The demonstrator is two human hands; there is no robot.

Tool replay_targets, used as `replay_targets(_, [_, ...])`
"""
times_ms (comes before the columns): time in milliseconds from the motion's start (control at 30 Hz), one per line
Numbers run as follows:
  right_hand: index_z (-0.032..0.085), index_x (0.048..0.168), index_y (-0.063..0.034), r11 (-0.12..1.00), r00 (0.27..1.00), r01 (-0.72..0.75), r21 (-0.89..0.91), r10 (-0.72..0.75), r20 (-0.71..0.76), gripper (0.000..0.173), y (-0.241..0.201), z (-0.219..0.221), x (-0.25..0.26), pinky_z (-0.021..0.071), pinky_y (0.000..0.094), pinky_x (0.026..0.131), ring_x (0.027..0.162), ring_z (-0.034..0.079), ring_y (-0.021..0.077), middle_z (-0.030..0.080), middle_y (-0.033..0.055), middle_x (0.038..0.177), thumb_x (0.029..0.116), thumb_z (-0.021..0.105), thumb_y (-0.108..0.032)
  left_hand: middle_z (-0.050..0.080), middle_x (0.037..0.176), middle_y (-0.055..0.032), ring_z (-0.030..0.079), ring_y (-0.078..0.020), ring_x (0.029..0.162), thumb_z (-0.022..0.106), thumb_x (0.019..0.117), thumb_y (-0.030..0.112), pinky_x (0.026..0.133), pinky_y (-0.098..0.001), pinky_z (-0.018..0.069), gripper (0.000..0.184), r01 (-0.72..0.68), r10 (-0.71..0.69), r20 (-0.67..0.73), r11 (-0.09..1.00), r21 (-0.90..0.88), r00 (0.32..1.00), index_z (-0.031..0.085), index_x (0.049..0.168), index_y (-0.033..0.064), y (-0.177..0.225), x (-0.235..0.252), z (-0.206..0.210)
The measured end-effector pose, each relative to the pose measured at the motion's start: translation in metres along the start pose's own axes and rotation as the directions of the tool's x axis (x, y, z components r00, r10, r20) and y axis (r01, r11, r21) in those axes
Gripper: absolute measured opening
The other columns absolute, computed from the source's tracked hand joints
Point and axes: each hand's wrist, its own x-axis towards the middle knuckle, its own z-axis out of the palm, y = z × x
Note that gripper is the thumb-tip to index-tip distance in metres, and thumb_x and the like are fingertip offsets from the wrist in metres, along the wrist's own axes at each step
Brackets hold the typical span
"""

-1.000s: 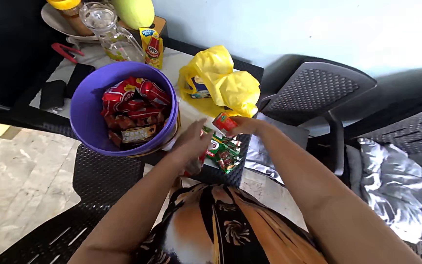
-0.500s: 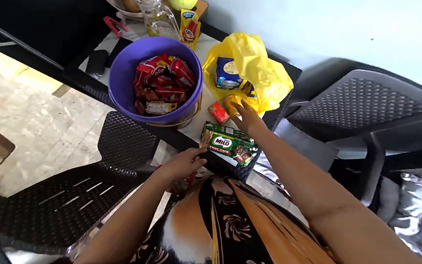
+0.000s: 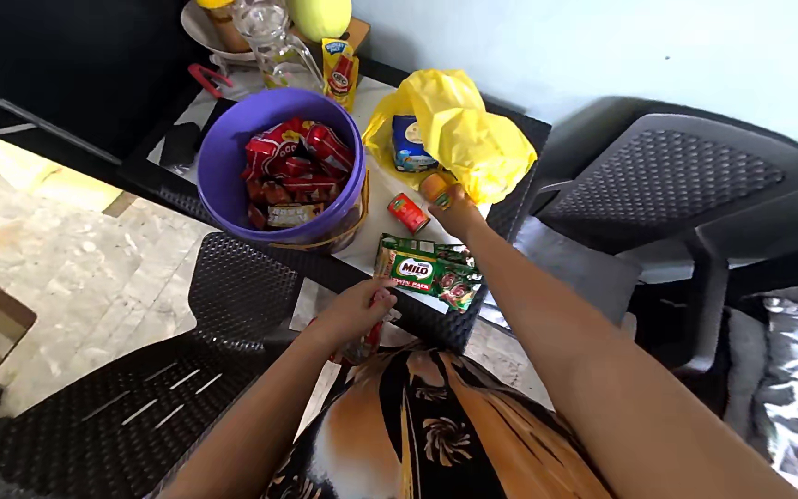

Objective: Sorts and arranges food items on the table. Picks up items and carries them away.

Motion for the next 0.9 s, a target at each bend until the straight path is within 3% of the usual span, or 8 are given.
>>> replay_targets(167, [0.041,0.151,-0.0017,0.999,0.997,0.008,-0.053,-0.012,-0.070,0.065,0.001,0.009,0.010,0.0482,0.0679,0.099,0.121,0.061,0.0512,0.059,0.0326,0.133,0.0979,0.069,-0.028,0.060,0.139,-0.0138,0.059,-0.0250,0.127,0.046,0.1085,0.038,0.111,-0.0478,0.0438,0.050,-0.050,0.045,0.111,0.998,0.042,0.993,0.048,0.152,0.0135,-0.027,-0.001,-0.016])
replay_targets(267, [0.054,0.141,-0.0086,0.998,0.976,0.055,-0.021,-0.058,-0.212,0.055,-0.005,0.010,-0.005,0.0532,0.0670,0.088,0.111,0.063,0.0512,0.053,0.0335,0.137,0.0918,0.073,-0.024,0.060,0.138,-0.0135,0.059,-0.0264,0.126,0.046,0.1086,0.038,0.110,-0.0497,0.0438,0.049,-0.049,0.040,0.106,0.995,0.086,0.994,0.048,0.152,0.0147,-0.048,-0.014,-0.039])
replay_targets(333, [0.060,0.136,-0.0120,0.991,0.960,0.090,-0.098,-0.113,-0.257,0.049,-0.011,0.008,-0.016,0.0543,0.0654,0.086,0.111,0.061,0.0517,0.046,0.0324,0.142,0.0918,0.073,-0.027,0.060,0.139,-0.0134,0.059,-0.0281,0.127,0.045,0.1089,0.039,0.110,-0.0520,0.0434,0.049,-0.029,0.017,0.096,0.992,0.121,0.995,0.048,0.152,0.0157,-0.062,-0.023,-0.057])
replay_targets(433, [0.063,0.136,-0.0127,0.970,0.967,0.106,-0.219,-0.152,-0.203,0.045,-0.019,0.006,-0.023,0.0516,0.0676,0.091,0.123,0.054,0.0534,0.047,0.0296,0.145,0.0938,0.073,-0.027,0.060,0.139,-0.0140,0.060,-0.0294,0.124,0.045,0.1089,0.040,0.108,-0.0530,0.0443,0.050,-0.011,-0.002,0.092,0.991,0.134,0.996,0.048,0.152,0.0155,-0.082,-0.031,-0.080])
replay_targets(567, [0.066,0.136,-0.0157,0.918,0.969,0.138,-0.371,-0.203,-0.141,0.044,-0.059,0.006,-0.026,0.0375,0.0742,0.103,0.137,0.043,0.0522,0.051,0.0246,0.147,0.0933,0.070,-0.025,0.062,0.135,-0.0135,0.062,-0.0289,0.119,0.046,0.1087,0.040,0.106,-0.0531,0.0457,0.049,-0.015,0.004,0.096,0.994,0.112,0.995,0.049,0.151,0.0165,-0.098,-0.035,-0.097])
replay_targets(700, [0.062,0.141,-0.0149,0.841,0.971,0.221,-0.495,-0.236,0.032,0.053,-0.100,0.030,-0.016,0.0275,0.0784,0.107,0.130,0.050,0.0516,0.061,0.0276,0.132,0.0919,0.074,-0.033,0.064,0.130,-0.0147,0.062,-0.0313,0.117,0.047,0.1082,0.039,0.105,-0.0566,0.0453,0.049,-0.041,0.020,0.143,0.988,0.150,0.990,0.050,0.151,0.0160,-0.106,-0.033,-0.100])
replay_targets(800, [0.062,0.138,-0.0124,0.783,0.980,0.197,-0.589,-0.174,0.097,0.050,-0.106,0.050,-0.002,0.0267,0.0771,0.109,0.126,0.055,0.0482,0.066,0.0255,0.124,0.0912,0.074,-0.028,0.064,0.132,-0.0140,0.062,-0.0315,0.119,0.047,0.1083,0.040,0.105,-0.0581,0.0449,0.050,-0.049,0.019,0.166,0.983,0.177,0.986,0.048,0.152,0.0165,-0.108,-0.034,-0.106])
replay_targets(900, [0.061,0.137,-0.0064,0.816,0.987,0.143,-0.560,-0.161,0.017,0.058,-0.114,0.046,-0.015,0.0338,0.0737,0.104,0.127,0.053,0.0481,0.063,0.0267,0.126,0.0869,0.078,-0.030,0.064,0.131,-0.0147,0.063,-0.0309,0.116,0.047,0.1081,0.040,0.104,-0.0571,0.0458,0.049,-0.036,0.016,0.147,0.989,0.140,0.989,0.048,0.152,0.0167,-0.122,-0.039,-0.113])
